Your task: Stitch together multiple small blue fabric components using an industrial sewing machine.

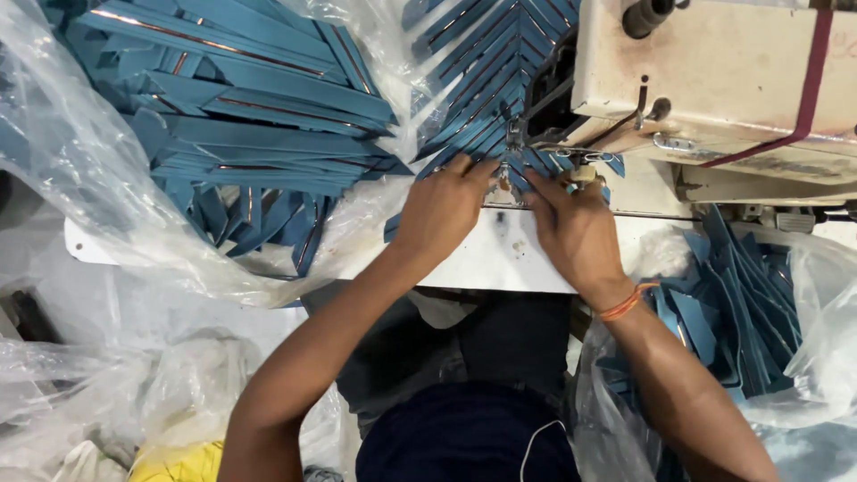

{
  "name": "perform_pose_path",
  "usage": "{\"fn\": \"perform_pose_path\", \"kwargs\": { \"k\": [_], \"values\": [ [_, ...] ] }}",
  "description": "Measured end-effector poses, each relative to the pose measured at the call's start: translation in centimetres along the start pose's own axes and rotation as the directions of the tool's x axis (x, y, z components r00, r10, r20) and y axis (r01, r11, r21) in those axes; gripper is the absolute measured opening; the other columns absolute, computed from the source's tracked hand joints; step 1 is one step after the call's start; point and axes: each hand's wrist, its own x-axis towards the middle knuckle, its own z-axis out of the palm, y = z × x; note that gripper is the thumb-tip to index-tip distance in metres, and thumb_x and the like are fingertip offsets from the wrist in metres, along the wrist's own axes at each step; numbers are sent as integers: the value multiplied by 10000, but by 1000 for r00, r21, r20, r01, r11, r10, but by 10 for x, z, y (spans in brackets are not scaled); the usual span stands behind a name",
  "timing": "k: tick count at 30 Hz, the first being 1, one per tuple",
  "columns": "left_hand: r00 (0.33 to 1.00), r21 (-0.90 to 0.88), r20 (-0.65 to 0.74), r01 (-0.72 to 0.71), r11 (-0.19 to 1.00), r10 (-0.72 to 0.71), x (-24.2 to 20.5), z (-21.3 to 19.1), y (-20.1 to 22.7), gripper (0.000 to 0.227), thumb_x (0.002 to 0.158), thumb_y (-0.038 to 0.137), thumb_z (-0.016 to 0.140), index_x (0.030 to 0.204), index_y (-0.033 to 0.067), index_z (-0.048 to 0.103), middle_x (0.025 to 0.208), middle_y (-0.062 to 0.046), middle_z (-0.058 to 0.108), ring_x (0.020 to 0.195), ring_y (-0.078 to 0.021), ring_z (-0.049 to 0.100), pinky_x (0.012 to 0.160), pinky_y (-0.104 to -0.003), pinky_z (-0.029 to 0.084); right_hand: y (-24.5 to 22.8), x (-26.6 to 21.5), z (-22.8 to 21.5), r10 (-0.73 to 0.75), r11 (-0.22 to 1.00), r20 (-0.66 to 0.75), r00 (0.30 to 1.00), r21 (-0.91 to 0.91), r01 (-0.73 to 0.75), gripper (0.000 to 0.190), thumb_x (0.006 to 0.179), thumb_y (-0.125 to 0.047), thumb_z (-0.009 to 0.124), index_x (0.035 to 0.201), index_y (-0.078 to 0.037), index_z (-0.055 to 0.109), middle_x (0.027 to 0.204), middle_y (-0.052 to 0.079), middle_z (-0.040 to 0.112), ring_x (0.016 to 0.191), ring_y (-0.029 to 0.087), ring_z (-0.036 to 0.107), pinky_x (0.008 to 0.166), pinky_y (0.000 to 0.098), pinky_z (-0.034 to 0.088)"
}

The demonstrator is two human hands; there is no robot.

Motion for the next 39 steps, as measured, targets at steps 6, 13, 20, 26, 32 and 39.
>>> {"fn": "perform_pose_path", "kwargs": {
  "k": [6,13,20,26,32,39],
  "values": [
    [995,185,20,-95,978,93,5,1,13,362,947,174,635,1253,-15,682,989,-149,616,758,-262,702,564,-379,554,-11,0,-6,-15,999,-45,999,-29,14,321,962,-157,736,1276,-88,739,1011,272,660,799,424,655,673,482,558],
    [991,317,40,-134,939,128,7,16,13,465,889,79,612,1325,-79,643,968,-122,588,744,-230,675,589,-348,556,-8,6,-1,-57,994,-21,998,-94,55,329,967,-160,692,1280,-67,730,984,262,702,815,447,672,682,485,565],
    [990,242,32,-142,960,138,11,15,8,421,906,72,605,1293,-88,649,961,-117,582,731,-222,663,579,-355,543,-3,11,2,-71,981,25,997,-177,75,331,958,-161,692,1277,-91,742,848,229,713,704,437,645,638,507,539],
    [991,223,-13,-129,966,135,18,15,6,377,938,75,604,1276,-79,661,967,-112,579,736,-216,661,603,-360,544,2,17,3,-87,985,-3,996,-150,86,313,941,-125,697,1245,-99,765,818,217,704,707,421,646,625,512,523],
    [991,245,0,-132,961,136,23,22,1,413,924,42,603,1311,-93,647,988,-121,584,721,-203,658,598,-347,544,5,24,5,-139,983,-60,988,-130,130,268,922,-104,719,1182,-73,774,810,203,691,707,411,637,645,514,508],
    [989,267,-36,-128,955,143,34,26,-3,460,853,40,630,1297,-78,656,995,-135,596,706,-228,663,628,-363,560,12,31,9,-206,975,-101,973,-104,196,156,950,-72,708,1104,-56,725,836,183,693,729,418,652,655,525,503]
  ]
}}
